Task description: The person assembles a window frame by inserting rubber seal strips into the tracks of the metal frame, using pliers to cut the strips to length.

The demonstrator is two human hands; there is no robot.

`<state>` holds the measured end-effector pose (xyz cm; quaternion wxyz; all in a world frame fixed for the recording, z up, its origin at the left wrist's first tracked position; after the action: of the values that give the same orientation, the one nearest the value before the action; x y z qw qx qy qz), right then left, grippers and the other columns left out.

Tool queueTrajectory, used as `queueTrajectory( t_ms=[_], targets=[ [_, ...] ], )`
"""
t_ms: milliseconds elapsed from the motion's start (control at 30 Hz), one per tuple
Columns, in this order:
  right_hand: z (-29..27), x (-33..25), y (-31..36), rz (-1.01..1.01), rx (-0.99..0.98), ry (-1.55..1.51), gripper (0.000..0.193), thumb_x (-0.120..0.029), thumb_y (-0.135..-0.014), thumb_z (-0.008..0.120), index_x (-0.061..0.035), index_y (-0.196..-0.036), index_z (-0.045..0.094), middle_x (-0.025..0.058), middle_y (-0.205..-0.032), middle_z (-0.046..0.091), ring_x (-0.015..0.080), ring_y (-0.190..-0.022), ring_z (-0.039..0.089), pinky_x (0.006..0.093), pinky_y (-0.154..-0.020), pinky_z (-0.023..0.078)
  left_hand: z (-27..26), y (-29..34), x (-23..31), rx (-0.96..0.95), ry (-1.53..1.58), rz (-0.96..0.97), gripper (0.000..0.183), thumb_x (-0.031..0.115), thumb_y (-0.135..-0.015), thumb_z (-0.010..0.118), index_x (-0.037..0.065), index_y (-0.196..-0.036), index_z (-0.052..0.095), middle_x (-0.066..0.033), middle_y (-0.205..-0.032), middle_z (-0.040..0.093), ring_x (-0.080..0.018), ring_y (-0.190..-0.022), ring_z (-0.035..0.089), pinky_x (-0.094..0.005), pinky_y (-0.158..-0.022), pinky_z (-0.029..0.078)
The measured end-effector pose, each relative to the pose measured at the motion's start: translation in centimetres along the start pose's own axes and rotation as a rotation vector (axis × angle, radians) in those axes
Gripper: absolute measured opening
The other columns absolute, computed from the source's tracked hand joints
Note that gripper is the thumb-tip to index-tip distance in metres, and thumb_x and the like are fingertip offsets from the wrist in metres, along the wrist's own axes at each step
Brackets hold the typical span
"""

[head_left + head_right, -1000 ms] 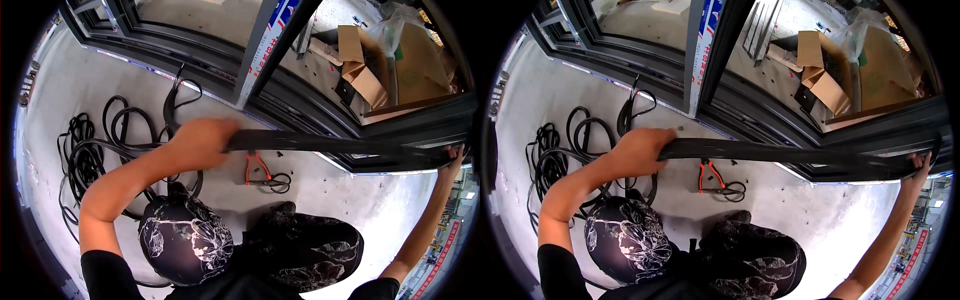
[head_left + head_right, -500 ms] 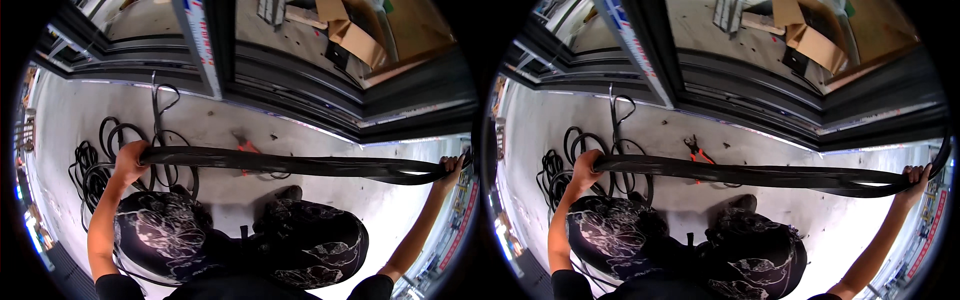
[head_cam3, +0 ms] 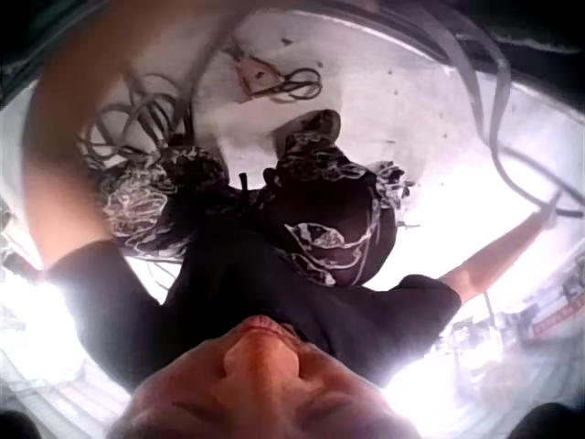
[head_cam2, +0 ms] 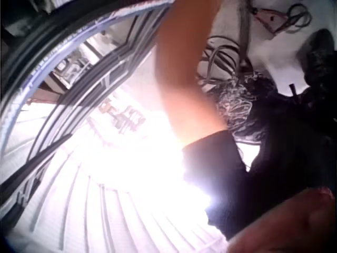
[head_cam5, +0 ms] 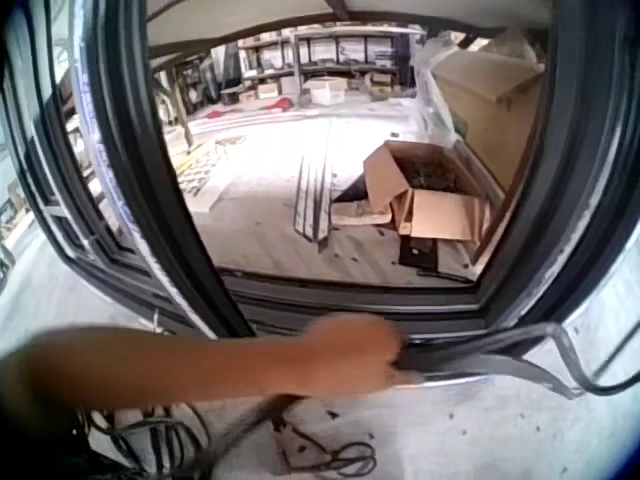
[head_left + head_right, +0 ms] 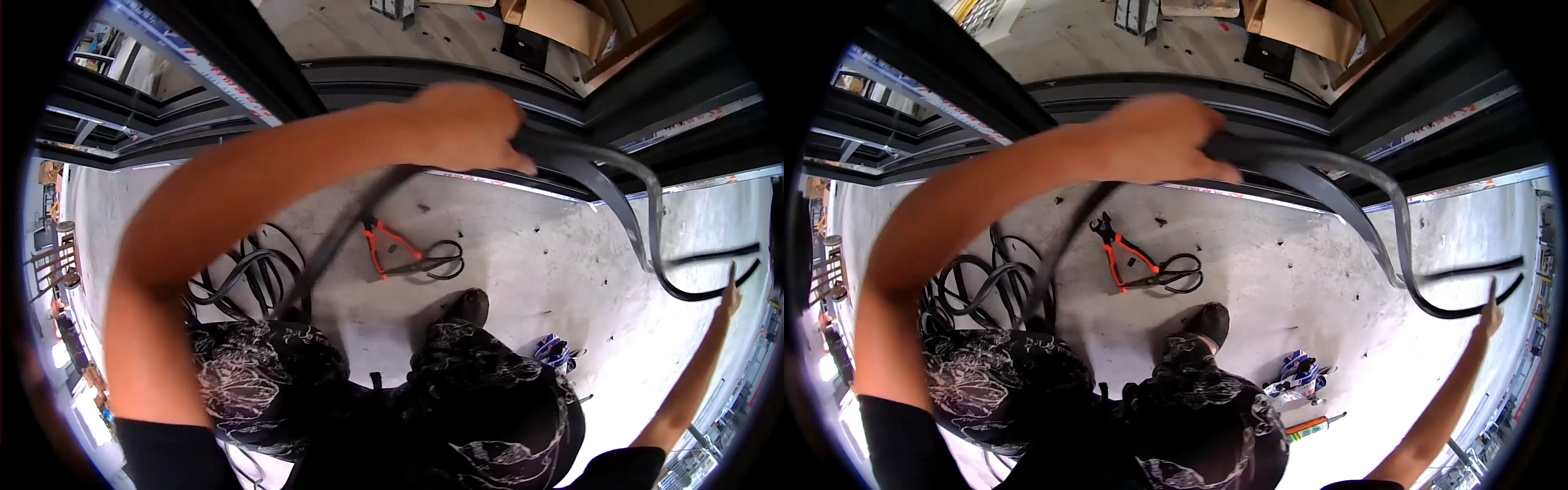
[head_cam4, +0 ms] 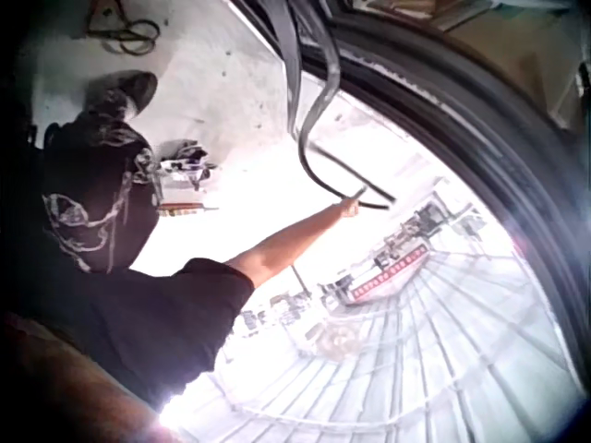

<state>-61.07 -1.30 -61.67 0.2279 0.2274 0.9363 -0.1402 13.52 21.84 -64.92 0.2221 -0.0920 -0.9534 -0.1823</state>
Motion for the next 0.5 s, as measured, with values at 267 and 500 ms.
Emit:
queueTrajectory(
  t_ms=[267,500],
  targets=[
    [19.5,-30.9,47.3,-1.351,-0.861,-0.026,0.088,-0.024,-0.059,0.085,-0.0076,-0.137,0.047,0.0176,-0.145,0.04,0.0319,-0.136,0.035,0.0396,-0.113,0.028,18.6,-3.5,-2.5,-0.41,0.382,-0.045,0.053,0.048,-0.084,0.065,-0.004,-0.094,0.067,-0.0205,-0.077,0.064,-0.0322,-0.073,0.061,-0.0418,-0.069,0.047],
    [28.2,-32.1,53.2,-1.436,-1.037,0.242,0.039,-0.029,-0.069,0.075,-0.0083,-0.099,0.059,0.0132,-0.079,0.064,0.032,-0.079,0.064,0.0429,-0.067,0.05,19.2,-1.2,-3.4,-0.38,0.641,-0.228,0.044,0.041,-0.083,0.067,-0.003,-0.079,0.063,-0.0093,-0.059,0.052,-0.0215,-0.058,0.048,-0.0381,-0.058,0.039]
  ],
)
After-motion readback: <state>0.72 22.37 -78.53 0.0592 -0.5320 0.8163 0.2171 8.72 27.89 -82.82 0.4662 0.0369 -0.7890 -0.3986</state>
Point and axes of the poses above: each hand's wrist, its own y-axis away from the middle knuckle, its own z-axis out of the palm, x = y × z, the point moved 7 cm from there along -y, towards the middle knuckle
